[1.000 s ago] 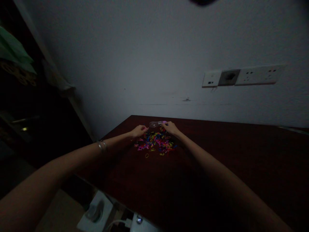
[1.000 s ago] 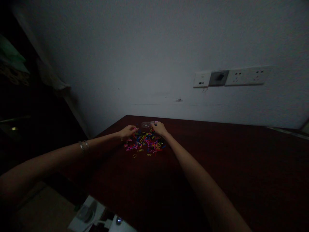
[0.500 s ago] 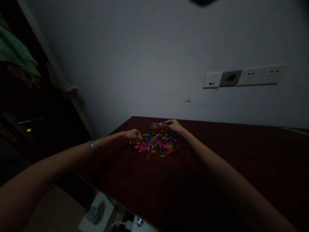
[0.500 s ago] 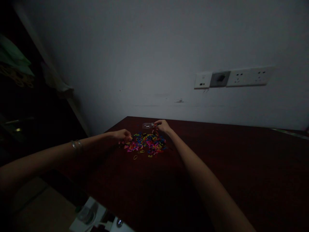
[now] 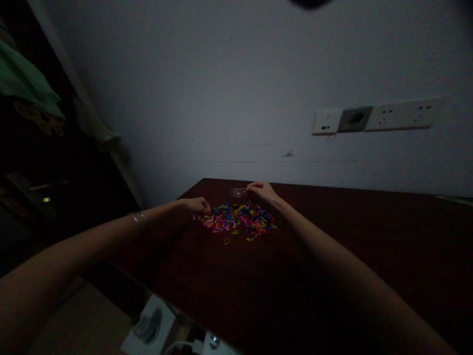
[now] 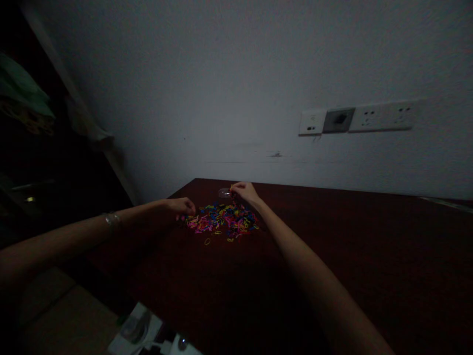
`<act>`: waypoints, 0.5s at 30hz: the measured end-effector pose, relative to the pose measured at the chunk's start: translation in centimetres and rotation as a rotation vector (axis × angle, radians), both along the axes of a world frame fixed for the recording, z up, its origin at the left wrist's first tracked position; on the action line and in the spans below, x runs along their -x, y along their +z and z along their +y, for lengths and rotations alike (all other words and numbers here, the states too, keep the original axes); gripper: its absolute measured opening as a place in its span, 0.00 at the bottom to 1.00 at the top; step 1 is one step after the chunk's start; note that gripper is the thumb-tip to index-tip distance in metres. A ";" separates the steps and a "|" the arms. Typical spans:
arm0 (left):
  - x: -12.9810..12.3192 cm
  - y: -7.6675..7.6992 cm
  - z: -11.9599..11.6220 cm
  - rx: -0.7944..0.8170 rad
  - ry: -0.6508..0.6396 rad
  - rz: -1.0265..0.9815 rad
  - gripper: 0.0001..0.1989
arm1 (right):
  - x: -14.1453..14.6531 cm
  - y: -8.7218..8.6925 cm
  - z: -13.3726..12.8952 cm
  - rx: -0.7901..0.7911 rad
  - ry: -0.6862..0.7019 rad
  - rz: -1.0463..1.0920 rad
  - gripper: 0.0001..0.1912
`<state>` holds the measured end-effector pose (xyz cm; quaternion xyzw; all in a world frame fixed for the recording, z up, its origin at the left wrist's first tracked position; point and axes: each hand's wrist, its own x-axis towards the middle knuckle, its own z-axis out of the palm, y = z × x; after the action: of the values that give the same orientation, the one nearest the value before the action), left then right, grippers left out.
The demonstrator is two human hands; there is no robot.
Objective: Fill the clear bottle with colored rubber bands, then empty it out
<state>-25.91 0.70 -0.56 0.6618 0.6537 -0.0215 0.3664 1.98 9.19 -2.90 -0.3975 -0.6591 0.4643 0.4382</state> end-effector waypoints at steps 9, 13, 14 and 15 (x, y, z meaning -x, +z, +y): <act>-2.0 -0.2 0.2 -0.116 -0.146 -0.041 0.21 | 2.5 1.0 -2.4 -0.098 0.224 -0.050 0.12; -3.0 -0.3 -0.5 -0.013 -0.296 0.113 0.26 | 1.8 0.7 -2.9 -0.267 0.292 -0.413 0.13; -3.2 -0.3 -0.7 -0.004 -0.319 0.140 0.27 | 1.5 0.5 -3.1 -0.299 0.326 -0.530 0.16; -3.4 -0.4 -0.9 -0.010 -0.337 0.169 0.27 | 1.3 0.3 -3.2 -0.323 0.353 -0.651 0.19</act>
<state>-22.52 -0.17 -0.94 0.7596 0.5623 -0.1345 0.2980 0.69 5.98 -2.61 -0.3305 -0.8861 0.2726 0.1768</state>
